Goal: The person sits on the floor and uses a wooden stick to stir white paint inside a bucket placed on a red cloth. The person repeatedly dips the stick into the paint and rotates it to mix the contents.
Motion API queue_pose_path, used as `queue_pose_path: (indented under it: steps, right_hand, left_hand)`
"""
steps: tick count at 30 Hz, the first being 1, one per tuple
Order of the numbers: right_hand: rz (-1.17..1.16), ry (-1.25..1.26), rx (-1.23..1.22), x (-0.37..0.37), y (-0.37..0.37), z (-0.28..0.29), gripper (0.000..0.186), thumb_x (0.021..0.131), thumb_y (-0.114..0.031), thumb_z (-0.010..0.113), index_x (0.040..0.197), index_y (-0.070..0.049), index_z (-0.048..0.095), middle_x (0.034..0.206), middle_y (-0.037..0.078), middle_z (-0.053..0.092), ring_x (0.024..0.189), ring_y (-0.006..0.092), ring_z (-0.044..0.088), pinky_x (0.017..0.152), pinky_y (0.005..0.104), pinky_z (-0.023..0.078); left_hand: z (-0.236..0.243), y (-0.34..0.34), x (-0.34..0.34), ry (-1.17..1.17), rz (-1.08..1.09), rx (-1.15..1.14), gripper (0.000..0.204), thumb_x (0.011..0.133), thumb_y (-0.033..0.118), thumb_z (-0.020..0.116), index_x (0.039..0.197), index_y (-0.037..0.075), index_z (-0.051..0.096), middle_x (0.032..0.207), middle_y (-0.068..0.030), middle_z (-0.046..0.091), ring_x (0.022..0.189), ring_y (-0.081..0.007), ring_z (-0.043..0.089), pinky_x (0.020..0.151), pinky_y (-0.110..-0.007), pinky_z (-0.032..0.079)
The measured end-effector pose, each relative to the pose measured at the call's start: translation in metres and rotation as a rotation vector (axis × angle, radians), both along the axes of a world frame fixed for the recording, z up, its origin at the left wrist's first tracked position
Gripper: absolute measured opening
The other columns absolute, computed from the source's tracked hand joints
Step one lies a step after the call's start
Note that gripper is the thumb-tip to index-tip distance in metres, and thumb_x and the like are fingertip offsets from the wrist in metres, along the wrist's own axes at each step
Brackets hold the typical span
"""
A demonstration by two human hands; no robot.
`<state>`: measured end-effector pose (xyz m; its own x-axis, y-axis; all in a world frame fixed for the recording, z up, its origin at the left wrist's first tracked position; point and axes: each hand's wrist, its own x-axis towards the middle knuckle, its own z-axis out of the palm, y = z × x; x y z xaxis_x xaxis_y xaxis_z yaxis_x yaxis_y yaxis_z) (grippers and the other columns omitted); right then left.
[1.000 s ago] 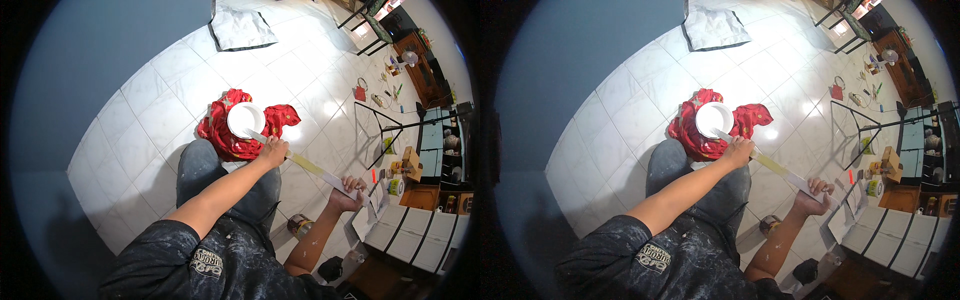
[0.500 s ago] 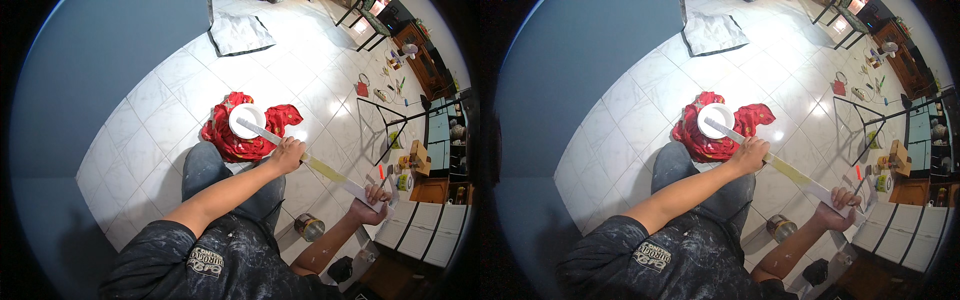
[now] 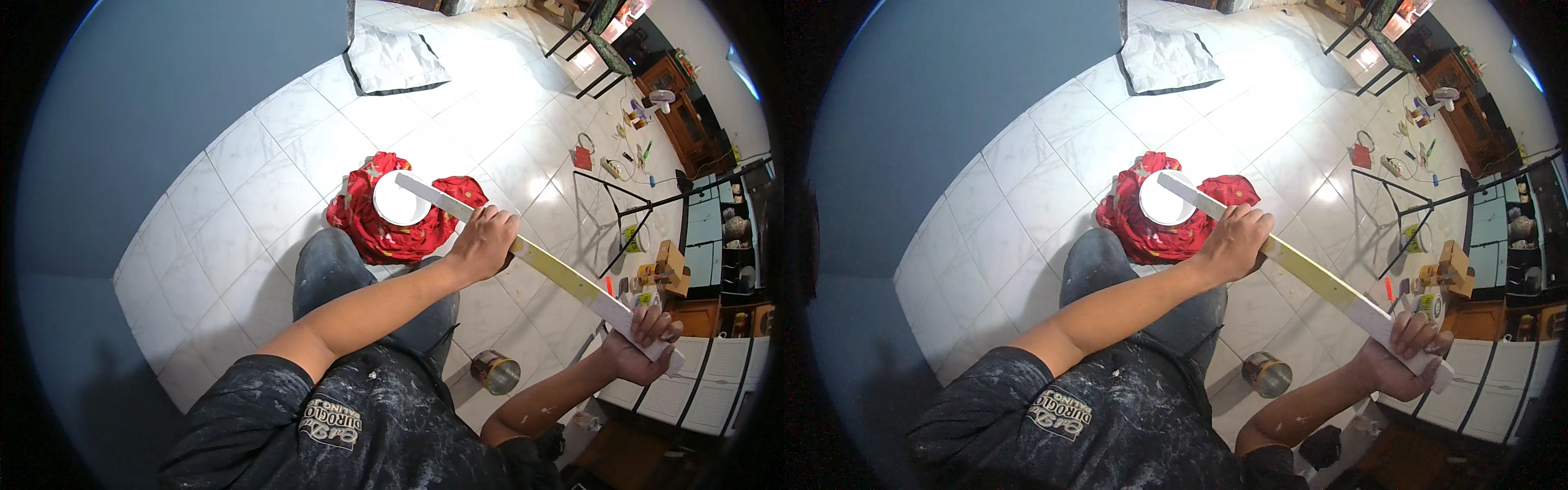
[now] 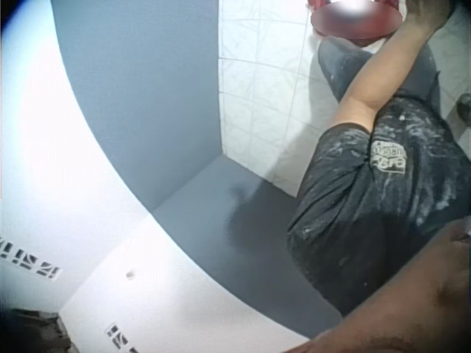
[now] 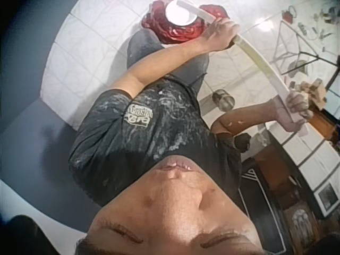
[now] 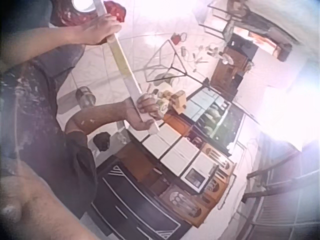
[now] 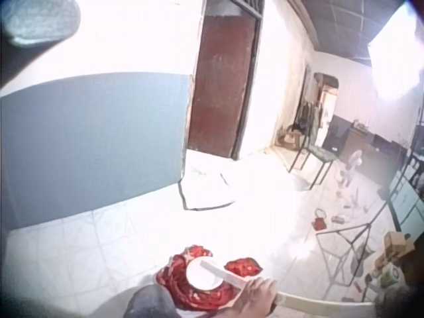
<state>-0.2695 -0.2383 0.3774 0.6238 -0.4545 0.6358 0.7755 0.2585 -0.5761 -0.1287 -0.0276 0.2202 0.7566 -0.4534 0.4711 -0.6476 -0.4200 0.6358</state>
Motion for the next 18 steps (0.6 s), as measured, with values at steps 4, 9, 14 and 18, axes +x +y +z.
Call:
queue_pose_path:
  steps: [4, 9, 14, 18]
  right_hand:
    - [-0.005, -0.047, -0.063, 0.006, 0.014, 0.023, 0.018, 0.089, -0.022, 0.056, 0.088, -0.009, 0.044, 0.066, 0.003, 0.033, 0.060, 0.0132, 0.034, 0.058, 0.0293, 0.032]
    - [-0.178, -0.066, -0.102, 0.010, 0.047, 0.060, 0.019, 0.091, -0.023, 0.056, 0.088, -0.006, 0.049, 0.071, 0.004, 0.035, 0.061, 0.0150, 0.036, 0.059, 0.0306, 0.035]
    - [-0.245, -0.096, -0.225, 0.006, 0.070, 0.092, 0.020, 0.094, -0.025, 0.053, 0.087, -0.006, 0.051, 0.071, 0.004, 0.035, 0.061, 0.0149, 0.036, 0.057, 0.0315, 0.037]
    - [-0.209, -0.104, -0.322, 0.013, 0.085, 0.122, 0.027, 0.097, -0.030, 0.048, 0.086, -0.006, 0.051, 0.071, 0.004, 0.035, 0.063, 0.0148, 0.036, 0.060, 0.0319, 0.035]
  left_hand:
    - [0.011, 0.010, -0.002, -0.010, 0.050, -0.045, 0.012, 0.081, 0.007, 0.060, 0.089, 0.001, 0.053, 0.090, -0.0169, 0.059, 0.091, -0.0348, 0.056, 0.085, -0.045, 0.043]
    - [0.021, 0.018, -0.002, -0.025, 0.091, -0.129, 0.016, 0.081, 0.010, 0.063, 0.087, 0.002, 0.051, 0.088, -0.0176, 0.058, 0.090, -0.0354, 0.057, 0.084, -0.046, 0.043]
    - [0.040, 0.035, -0.004, -0.004, 0.073, -0.219, 0.017, 0.081, 0.009, 0.064, 0.086, 0.002, 0.050, 0.086, -0.0165, 0.058, 0.089, -0.0357, 0.057, 0.082, -0.047, 0.043]
    - [0.050, 0.049, -0.002, -0.020, 0.118, -0.296, 0.018, 0.080, 0.007, 0.065, 0.086, 0.003, 0.049, 0.085, -0.0152, 0.058, 0.089, -0.0350, 0.057, 0.081, -0.047, 0.043]
